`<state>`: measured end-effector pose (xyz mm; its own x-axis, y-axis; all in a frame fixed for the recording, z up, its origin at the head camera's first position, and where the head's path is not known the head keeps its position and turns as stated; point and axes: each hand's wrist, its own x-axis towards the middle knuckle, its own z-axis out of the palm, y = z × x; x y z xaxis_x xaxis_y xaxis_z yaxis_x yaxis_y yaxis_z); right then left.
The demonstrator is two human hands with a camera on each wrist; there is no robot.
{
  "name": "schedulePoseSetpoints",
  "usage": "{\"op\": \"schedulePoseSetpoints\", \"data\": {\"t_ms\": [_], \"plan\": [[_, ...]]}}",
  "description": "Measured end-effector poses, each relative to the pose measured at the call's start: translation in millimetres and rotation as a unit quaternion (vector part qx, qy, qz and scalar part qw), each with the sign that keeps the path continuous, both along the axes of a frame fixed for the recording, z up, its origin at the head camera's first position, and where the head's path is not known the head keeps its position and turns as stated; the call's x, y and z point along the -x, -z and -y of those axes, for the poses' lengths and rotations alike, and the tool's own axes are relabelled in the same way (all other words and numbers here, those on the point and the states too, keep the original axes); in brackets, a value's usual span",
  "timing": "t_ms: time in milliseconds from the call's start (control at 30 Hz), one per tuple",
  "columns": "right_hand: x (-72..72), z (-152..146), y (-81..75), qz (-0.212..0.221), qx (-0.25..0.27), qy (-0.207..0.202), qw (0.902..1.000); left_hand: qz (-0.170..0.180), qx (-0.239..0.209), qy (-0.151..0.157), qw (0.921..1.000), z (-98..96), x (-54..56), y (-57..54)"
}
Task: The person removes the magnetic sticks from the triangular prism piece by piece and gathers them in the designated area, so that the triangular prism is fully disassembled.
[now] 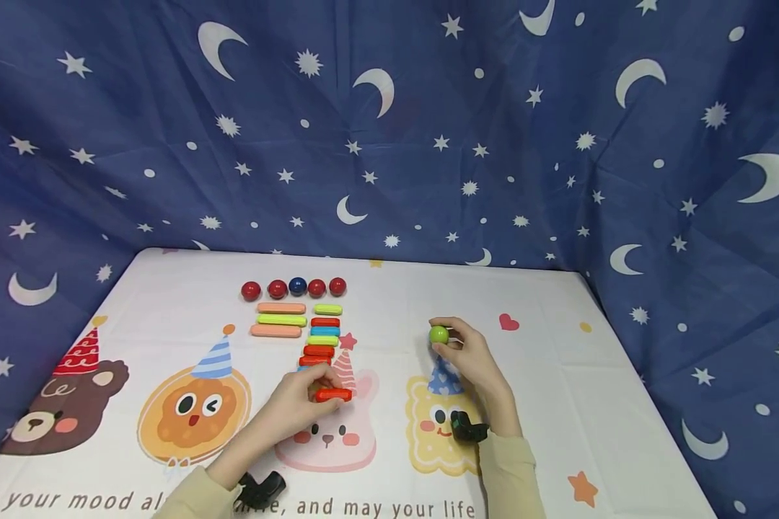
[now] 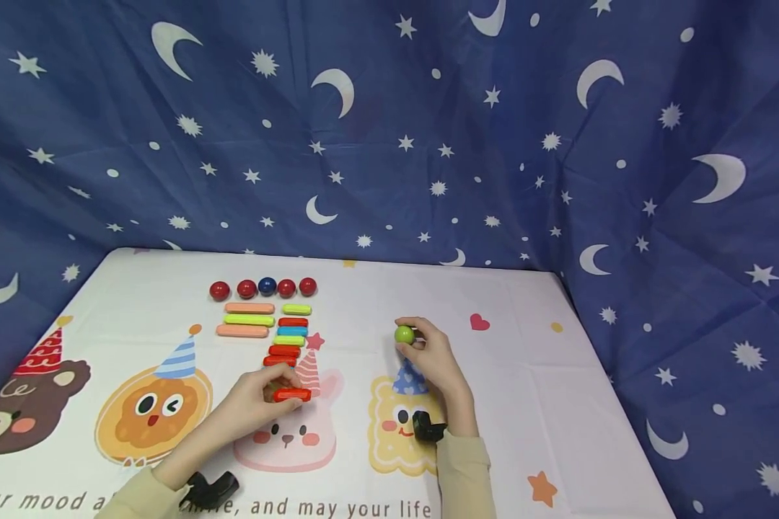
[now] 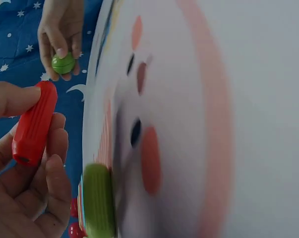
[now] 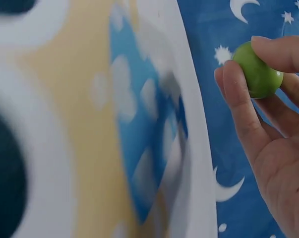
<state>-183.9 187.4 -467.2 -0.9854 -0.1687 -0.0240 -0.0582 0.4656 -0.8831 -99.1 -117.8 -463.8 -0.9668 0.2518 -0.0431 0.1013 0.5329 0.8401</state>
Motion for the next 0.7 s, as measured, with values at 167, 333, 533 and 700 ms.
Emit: {"op": "schedulePoseSetpoints", "data": {"t_ms": [167,333,533,700], "plan": [[6.2,18.9,-22.7,-0.007,0.02,-0.042,0.9989,-0.032,0.052,0.037,0.9974,21.3,-8.4,1.4],[22.9,38.6,-30.5,-0.007,0.037,-0.066,0.9971,-0.067,0.115,0.064,0.9891,35.4,-9.8,1.7],[51.8,63.7,-17.3,-0.028,0.022,-0.064,0.9973,-0.116,0.206,0.101,0.9664,42.4,-5.5,1.5],[68.7,89.4,-17.7,-0.044,-0.009,-0.054,0.9975,-0.154,0.243,0.155,0.9449,43.4,-4.2,3.2]]}}
